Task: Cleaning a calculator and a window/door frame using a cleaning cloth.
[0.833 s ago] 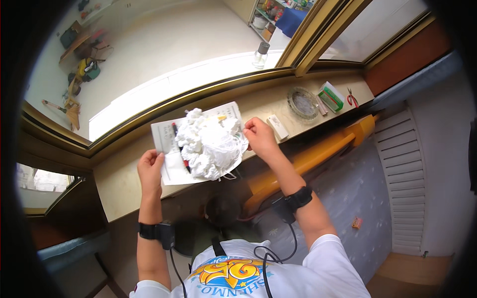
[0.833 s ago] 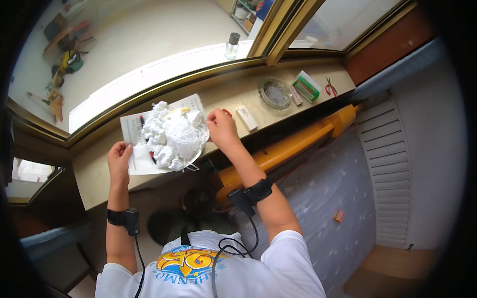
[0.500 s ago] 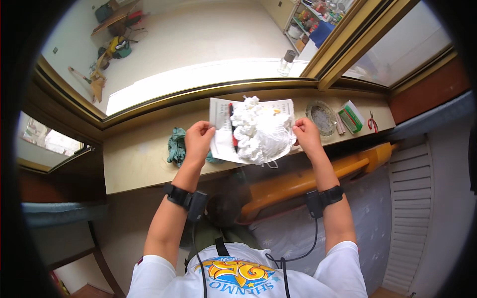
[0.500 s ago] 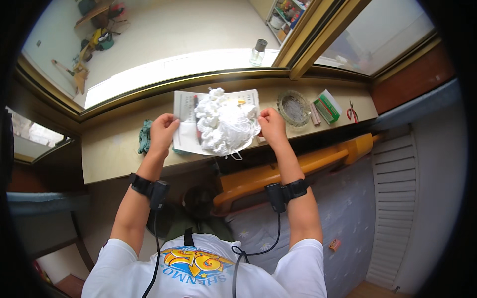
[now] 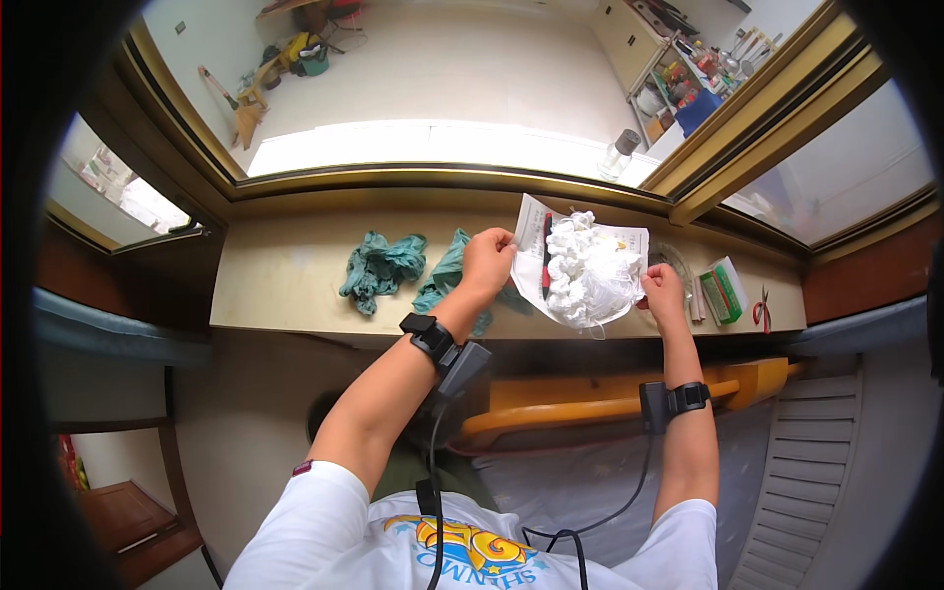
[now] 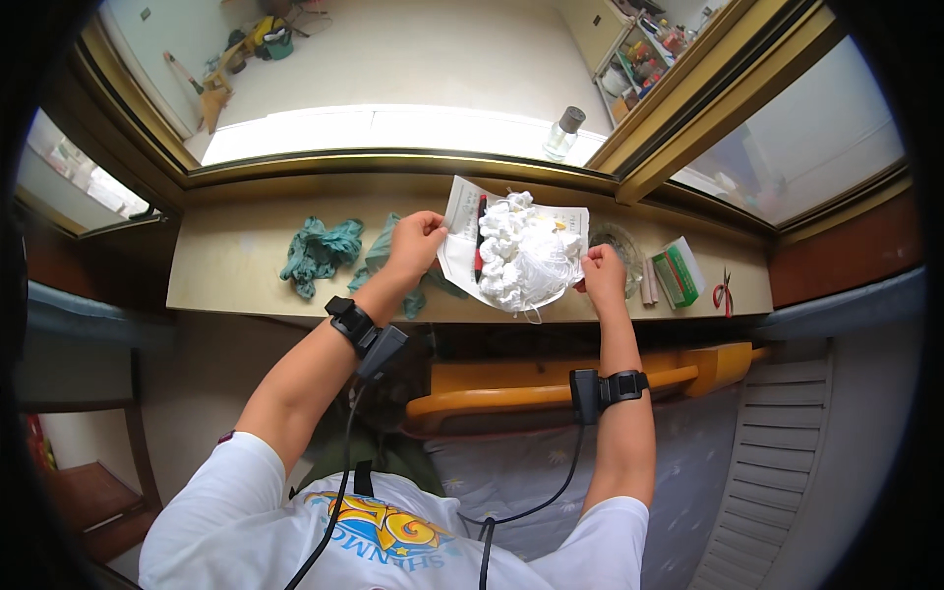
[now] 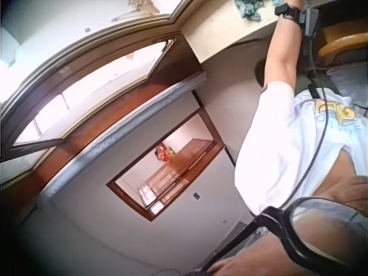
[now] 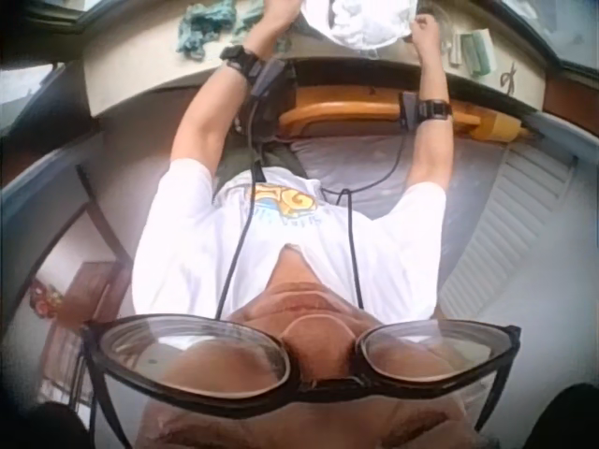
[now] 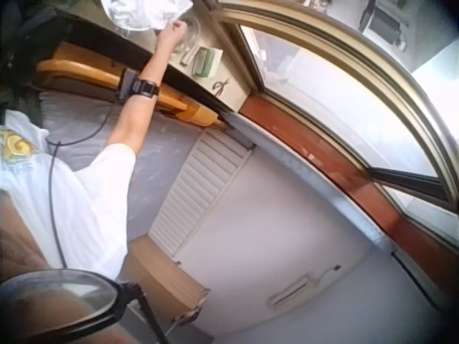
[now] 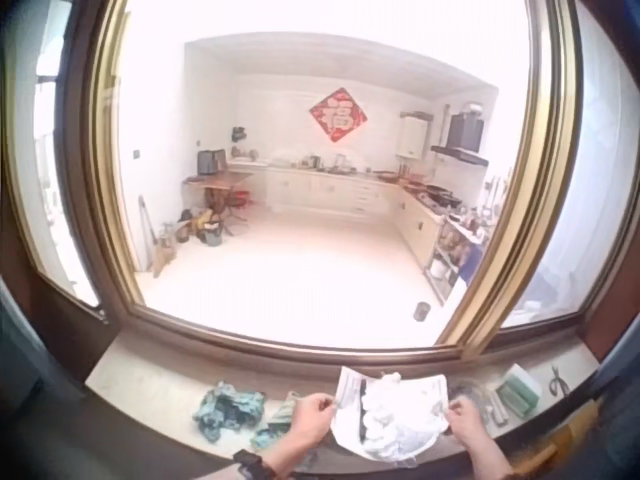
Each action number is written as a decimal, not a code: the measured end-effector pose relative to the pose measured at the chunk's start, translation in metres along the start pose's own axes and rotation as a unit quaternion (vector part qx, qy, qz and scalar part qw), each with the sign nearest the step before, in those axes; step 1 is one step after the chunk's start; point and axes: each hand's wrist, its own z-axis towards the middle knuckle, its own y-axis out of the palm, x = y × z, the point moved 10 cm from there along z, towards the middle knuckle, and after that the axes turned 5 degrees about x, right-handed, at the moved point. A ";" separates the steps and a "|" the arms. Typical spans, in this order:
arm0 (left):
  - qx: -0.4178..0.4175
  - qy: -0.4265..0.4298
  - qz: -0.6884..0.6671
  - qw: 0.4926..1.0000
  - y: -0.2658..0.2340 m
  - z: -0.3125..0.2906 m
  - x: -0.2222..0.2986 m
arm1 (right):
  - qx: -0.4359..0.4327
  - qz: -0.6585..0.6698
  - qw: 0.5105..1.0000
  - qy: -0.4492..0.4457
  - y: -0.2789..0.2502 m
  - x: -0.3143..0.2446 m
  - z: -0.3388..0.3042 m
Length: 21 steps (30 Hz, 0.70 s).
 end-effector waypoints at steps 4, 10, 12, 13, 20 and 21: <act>0.019 0.004 0.049 0.999 0.008 0.002 -0.006 | -0.005 -0.005 1.000 0.004 -0.002 0.012 0.015; 0.003 0.093 0.169 0.981 0.013 -0.018 0.032 | 0.013 -0.070 0.997 -0.010 -0.010 0.030 0.033; 0.012 0.127 0.149 0.981 0.002 -0.031 0.049 | 0.046 -0.141 0.984 -0.098 -0.017 0.017 0.029; 0.022 0.159 0.131 0.978 -0.011 -0.038 0.057 | 0.076 -0.208 0.957 -0.186 -0.011 -0.012 0.016; 0.193 0.184 0.227 0.937 -0.171 -0.077 0.079 | 0.052 -0.089 0.954 -0.280 0.042 -0.145 -0.122; 0.198 0.183 0.234 0.934 -0.192 -0.080 0.071 | -0.008 -0.055 0.956 -0.289 0.071 -0.152 -0.145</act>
